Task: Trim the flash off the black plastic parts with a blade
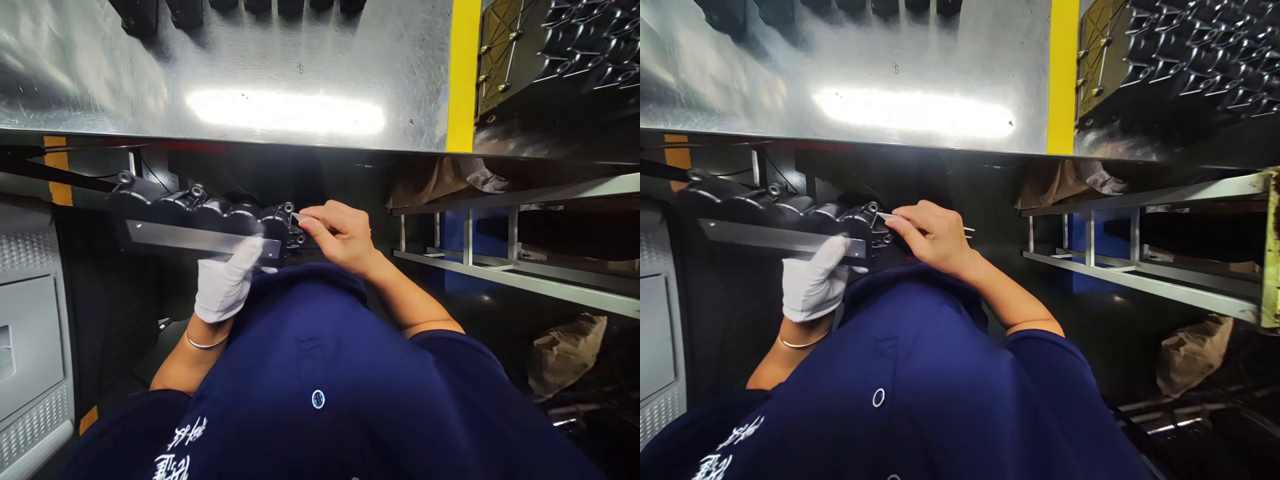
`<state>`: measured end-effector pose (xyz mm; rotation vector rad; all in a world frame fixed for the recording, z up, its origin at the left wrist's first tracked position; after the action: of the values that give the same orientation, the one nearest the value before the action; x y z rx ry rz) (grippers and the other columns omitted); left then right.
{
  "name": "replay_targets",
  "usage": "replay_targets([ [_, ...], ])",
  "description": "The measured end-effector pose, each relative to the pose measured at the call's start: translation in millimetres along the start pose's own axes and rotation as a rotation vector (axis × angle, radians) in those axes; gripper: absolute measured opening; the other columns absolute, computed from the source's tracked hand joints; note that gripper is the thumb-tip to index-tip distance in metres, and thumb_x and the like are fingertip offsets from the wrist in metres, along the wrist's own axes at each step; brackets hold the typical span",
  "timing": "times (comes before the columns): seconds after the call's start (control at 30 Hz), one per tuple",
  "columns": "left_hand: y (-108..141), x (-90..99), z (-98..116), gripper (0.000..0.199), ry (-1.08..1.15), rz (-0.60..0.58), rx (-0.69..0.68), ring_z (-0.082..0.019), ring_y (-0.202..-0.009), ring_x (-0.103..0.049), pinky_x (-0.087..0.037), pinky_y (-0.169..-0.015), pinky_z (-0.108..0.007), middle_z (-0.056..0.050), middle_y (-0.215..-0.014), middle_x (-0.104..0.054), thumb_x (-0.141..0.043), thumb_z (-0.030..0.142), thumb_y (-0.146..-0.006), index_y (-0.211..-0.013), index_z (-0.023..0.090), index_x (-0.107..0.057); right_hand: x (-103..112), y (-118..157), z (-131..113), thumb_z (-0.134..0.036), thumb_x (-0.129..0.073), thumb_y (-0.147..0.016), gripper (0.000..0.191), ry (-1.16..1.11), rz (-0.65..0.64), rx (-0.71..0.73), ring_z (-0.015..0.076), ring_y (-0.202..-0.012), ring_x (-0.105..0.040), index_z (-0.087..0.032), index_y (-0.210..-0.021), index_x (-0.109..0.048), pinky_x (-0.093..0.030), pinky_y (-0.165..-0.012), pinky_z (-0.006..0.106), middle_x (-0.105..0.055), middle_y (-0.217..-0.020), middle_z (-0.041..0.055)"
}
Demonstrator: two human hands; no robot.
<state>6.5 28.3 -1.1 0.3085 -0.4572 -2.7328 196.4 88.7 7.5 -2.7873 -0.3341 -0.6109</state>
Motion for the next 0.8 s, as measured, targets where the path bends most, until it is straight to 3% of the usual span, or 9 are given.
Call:
replay_targets([
  [0.1, 1, -7.0, -11, 0.021, 0.13, -0.018, 0.165, -0.018, -0.069, -0.073, -0.062, -0.052, -0.024, 0.0, -0.087, -0.077, -0.085, 0.033, -0.068, -0.083, 0.023, -0.075, 10, 1, 3, -0.04, -0.057, -0.095, 0.025, 0.088, 0.222, 0.003, 0.0116, -0.064, -0.052, -0.018, -0.096, -0.069, -0.046, -0.07, 0.029, -0.066, -0.082, 0.0035],
  [0.13, 2, -8.9, -14, 0.025, 0.148, -0.019, 0.209, -0.018, -0.065, -0.072, -0.059, -0.045, -0.023, 0.0, -0.085, -0.076, -0.086, 0.033, -0.067, -0.086, 0.021, -0.075, 12, 0, 4, -0.039, -0.056, -0.095, 0.024, 0.082, 0.222, 0.013, 0.0115, -0.064, -0.052, -0.018, -0.099, -0.067, -0.046, -0.071, 0.029, -0.065, -0.083, 0.0034],
  [0.2, 1, -10.2, -17, 0.032, 0.14, -0.008, 0.257, -0.018, -0.065, -0.073, -0.056, -0.039, -0.02, 0.0, -0.088, -0.077, -0.087, 0.03, -0.065, -0.093, 0.02, -0.076, 9, 0, 1, -0.036, -0.055, -0.096, 0.021, 0.068, 0.1, 0.079, 0.0121, -0.067, -0.054, -0.018, -0.1, -0.066, -0.046, -0.071, 0.028, -0.065, -0.084, 0.0033],
  [0.33, -1, -8.1, -19, 0.044, 0.104, -0.003, 0.278, -0.021, -0.08, -0.076, -0.057, -0.041, -0.018, 0.0, -0.106, -0.077, -0.086, 0.026, -0.067, -0.109, 0.024, -0.073, 1, 2, -3, -0.033, -0.045, -0.101, 0.03, 0.163, -0.164, 0.18, 0.014, -0.071, -0.057, -0.018, -0.091, -0.068, -0.044, -0.07, 0.028, -0.067, -0.078, 0.0044],
  [0.5, 0, -9.6, -19, 0.033, 0.082, -0.032, 0.274, -0.019, -0.079, -0.075, -0.057, -0.042, -0.017, 0.0, -0.107, -0.077, -0.083, 0.025, -0.071, -0.103, 0.023, -0.074, -2, 6, -4, -0.039, -0.042, -0.101, 0.044, 0.307, -0.211, 0.158, 0.0106, -0.06, -0.054, -0.016, -0.074, -0.068, -0.034, -0.059, 0.026, -0.066, -0.066, 0.0025],
  [0.67, 4, -15.6, -10, 0.033, 0.055, -0.014, 0.307, -0.022, -0.087, -0.075, -0.058, -0.044, -0.019, 0.001, -0.111, -0.075, -0.081, 0.022, -0.068, -0.1, 0.025, -0.073, -4, 8, -4, -0.042, -0.039, -0.102, 0.05, 0.446, -0.22, 0.104, 0.0106, -0.06, -0.055, -0.016, -0.071, -0.067, -0.03, -0.058, 0.027, -0.068, -0.067, 0.0036],
  [0.8, 8, -15.4, -7, 0.015, -0.044, 0.035, 0.382, -0.024, -0.085, -0.074, -0.058, -0.047, -0.021, -0.001, -0.096, -0.078, -0.079, 0.02, -0.067, -0.081, 0.02, -0.073, -2, 6, -1, -0.043, -0.037, -0.102, 0.05, 0.434, -0.399, 0.011, 0.0099, -0.059, -0.052, -0.016, -0.07, -0.065, -0.028, -0.058, 0.026, -0.065, -0.066, 0.0019],
])
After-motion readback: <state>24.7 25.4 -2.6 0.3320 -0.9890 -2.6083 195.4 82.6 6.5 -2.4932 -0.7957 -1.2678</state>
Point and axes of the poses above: each hand's wrist, its own y-axis away from the middle knuckle, its own x-axis out of the back of the hand, z = x × y, the point moved 5 cm from there along -y, towards the middle knuckle
